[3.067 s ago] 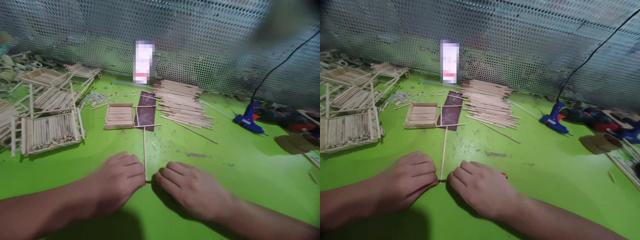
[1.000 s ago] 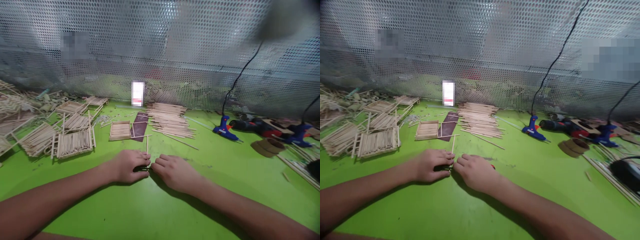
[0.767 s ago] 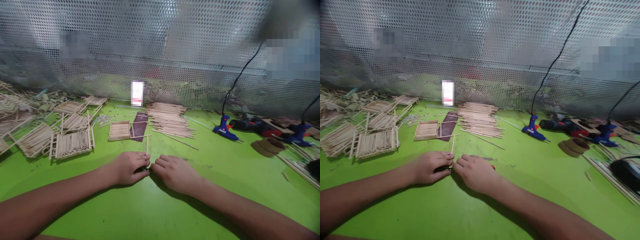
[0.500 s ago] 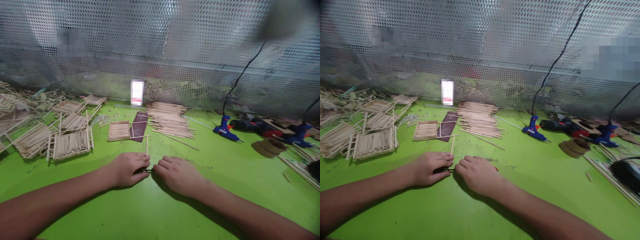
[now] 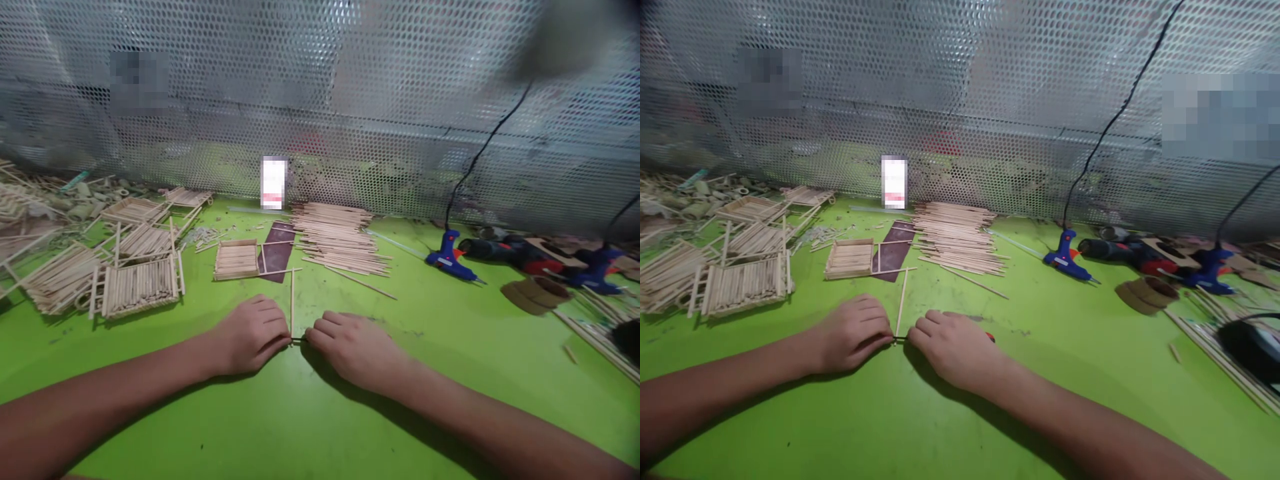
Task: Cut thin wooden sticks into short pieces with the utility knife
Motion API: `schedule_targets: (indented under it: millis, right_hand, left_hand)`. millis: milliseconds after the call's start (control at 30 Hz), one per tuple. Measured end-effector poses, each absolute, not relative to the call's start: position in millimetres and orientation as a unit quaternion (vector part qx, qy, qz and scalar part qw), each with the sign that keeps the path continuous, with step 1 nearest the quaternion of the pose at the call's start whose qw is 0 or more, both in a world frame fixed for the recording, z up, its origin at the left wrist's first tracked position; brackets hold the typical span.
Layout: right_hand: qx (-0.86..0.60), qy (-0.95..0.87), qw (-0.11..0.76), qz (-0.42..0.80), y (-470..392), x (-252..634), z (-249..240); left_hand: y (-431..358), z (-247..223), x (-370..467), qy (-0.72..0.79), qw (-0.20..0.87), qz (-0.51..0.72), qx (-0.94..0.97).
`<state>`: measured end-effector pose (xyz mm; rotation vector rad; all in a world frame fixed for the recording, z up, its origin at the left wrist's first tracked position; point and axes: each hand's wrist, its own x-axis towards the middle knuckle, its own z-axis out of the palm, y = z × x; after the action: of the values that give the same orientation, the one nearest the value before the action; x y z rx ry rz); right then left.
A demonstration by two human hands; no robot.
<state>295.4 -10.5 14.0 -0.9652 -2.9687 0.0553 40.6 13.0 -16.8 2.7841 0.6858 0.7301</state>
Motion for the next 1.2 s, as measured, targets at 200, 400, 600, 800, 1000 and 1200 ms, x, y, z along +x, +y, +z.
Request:
schedule_targets:
  millis: [200, 400, 600, 800, 1000, 1200]
  right_hand:
    - [-0.305, -0.952, 0.017, 0.012, -10, 295, 13]
    - [-0.300, -0.953, 0.024, 0.016, -9, 289, 13]
    - [-0.307, -0.952, 0.011, 0.015, -9, 276, 14]
    - [-0.309, -0.951, -0.003, 0.002, -9, 275, 11]
    - [-0.307, -0.951, 0.017, -0.034, -10, 280, 2]
    - [-0.257, -0.959, 0.072, -0.091, -19, 286, -2]
  left_hand:
    - [13, -12, 47, 0.199, 0.009, 0.253, 0.947]
    - [13, -8, 45, 0.189, -0.023, 0.235, 0.953]
    - [16, -8, 32, 0.194, -0.004, 0.220, 0.956]
    - [16, -11, 27, 0.191, -0.004, 0.238, 0.952]
    - [20, -15, 22, 0.190, 0.035, 0.263, 0.945]
    - [27, -17, 20, 0.139, -0.036, 0.281, 0.949]
